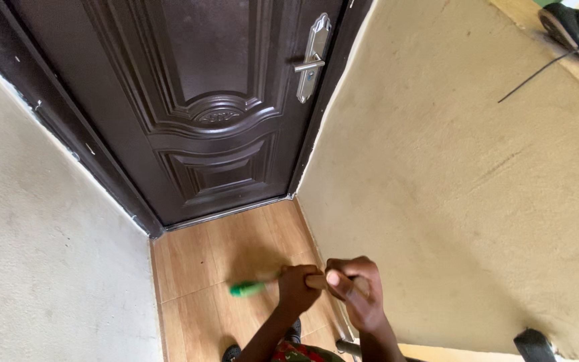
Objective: The person sweeps the tiled floor area between a wall and a doorway by hand using a green broom.
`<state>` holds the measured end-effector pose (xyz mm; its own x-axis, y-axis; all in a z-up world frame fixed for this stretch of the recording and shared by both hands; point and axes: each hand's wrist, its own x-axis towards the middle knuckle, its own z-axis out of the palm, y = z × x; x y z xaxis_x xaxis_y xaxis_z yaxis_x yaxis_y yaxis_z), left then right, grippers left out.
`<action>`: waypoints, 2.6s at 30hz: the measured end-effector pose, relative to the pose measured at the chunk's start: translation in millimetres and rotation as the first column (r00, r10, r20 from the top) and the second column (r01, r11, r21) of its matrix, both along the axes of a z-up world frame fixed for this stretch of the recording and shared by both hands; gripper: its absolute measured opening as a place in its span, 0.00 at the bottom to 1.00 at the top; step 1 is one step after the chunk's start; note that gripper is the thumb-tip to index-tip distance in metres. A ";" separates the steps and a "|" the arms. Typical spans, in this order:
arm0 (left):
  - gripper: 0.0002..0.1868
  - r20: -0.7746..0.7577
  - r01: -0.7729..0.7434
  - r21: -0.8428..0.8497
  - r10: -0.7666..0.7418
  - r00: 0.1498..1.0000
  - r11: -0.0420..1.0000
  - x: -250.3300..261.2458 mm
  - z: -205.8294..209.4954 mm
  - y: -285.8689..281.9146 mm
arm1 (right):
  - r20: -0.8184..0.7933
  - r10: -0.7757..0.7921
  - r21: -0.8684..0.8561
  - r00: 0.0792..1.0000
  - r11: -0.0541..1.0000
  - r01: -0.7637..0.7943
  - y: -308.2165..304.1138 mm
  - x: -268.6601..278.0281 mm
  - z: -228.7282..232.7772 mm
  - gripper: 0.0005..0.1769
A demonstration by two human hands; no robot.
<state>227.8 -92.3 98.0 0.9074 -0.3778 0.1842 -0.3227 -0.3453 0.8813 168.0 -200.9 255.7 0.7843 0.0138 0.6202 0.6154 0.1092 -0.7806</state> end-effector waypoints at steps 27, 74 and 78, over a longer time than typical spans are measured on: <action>0.11 -0.101 0.123 -0.124 -0.136 0.986 0.985 -92.3 -3.2 93.3 | -0.458 -0.252 -0.080 0.852 0.967 0.243 89.9 -93.8 -17.3 0.06; 0.07 -0.029 -0.172 0.067 0.174 0.984 0.983 -354.7 -13.7 -101.7 | -0.361 0.086 0.174 0.929 0.985 -0.024 -100.7 -338.8 -21.5 0.07; 0.06 0.050 -0.163 0.004 0.162 0.985 0.987 -358.4 -14.3 -91.7 | -0.264 -0.018 0.112 0.964 0.992 0.050 -89.5 -350.9 -28.0 0.06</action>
